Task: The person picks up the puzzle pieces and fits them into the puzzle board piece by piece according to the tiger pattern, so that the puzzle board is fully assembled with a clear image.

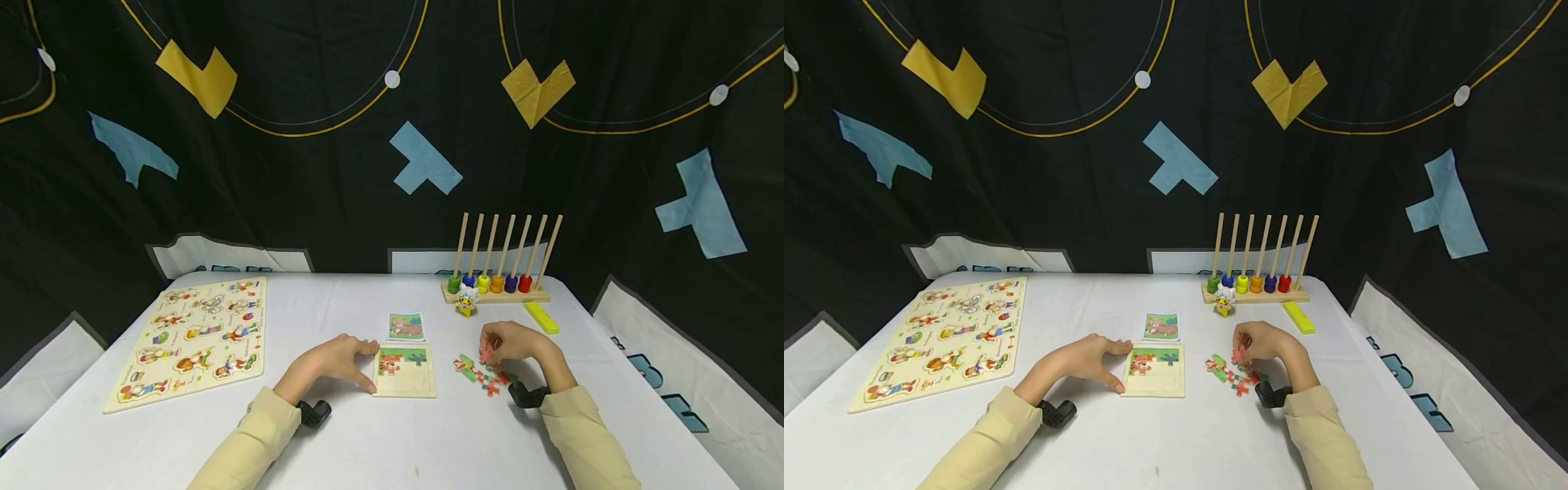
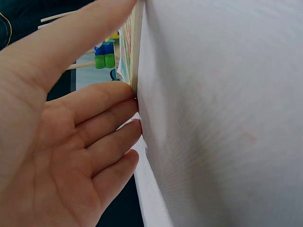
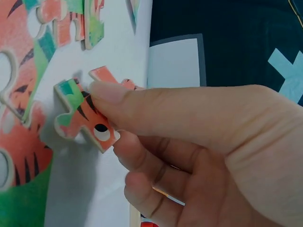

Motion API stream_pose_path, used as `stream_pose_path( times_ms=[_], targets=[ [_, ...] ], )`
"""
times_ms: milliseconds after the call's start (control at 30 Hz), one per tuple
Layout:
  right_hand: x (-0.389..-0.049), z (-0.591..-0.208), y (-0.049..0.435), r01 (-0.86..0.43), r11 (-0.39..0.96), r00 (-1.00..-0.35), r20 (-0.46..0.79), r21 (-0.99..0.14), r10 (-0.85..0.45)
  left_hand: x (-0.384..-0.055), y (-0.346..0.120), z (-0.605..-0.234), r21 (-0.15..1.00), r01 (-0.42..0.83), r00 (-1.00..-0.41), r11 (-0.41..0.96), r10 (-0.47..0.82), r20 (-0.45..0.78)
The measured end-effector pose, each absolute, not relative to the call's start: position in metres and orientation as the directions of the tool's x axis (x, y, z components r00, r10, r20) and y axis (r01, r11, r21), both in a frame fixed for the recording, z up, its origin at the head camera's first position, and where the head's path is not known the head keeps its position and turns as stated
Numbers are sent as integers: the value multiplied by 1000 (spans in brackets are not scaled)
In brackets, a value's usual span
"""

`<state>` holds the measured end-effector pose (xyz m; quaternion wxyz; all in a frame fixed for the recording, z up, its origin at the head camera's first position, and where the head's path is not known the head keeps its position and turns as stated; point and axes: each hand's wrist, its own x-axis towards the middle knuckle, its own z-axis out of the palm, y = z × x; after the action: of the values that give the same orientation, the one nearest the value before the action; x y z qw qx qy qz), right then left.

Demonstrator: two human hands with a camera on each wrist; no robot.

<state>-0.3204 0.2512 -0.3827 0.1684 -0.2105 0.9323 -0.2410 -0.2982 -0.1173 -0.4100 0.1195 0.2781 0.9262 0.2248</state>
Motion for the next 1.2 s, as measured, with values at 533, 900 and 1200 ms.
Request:
stream_pose_path(
  times_ms=[533,900,1200],
  targets=[
    [-315,-371,245,-389,748,-835,-138,-538,-533,-296,-117,-409,487,461,-816,742,570,-95],
    [-316,-371,237,-414,673,-809,-91,-612,-580,-297,-118,-409,473,458,-821,753,562,-98],
    [-315,-375,225,-516,632,-759,-34,-579,-650,-296,-117,-408,481,461,-818,746,567,-95]
  ],
)
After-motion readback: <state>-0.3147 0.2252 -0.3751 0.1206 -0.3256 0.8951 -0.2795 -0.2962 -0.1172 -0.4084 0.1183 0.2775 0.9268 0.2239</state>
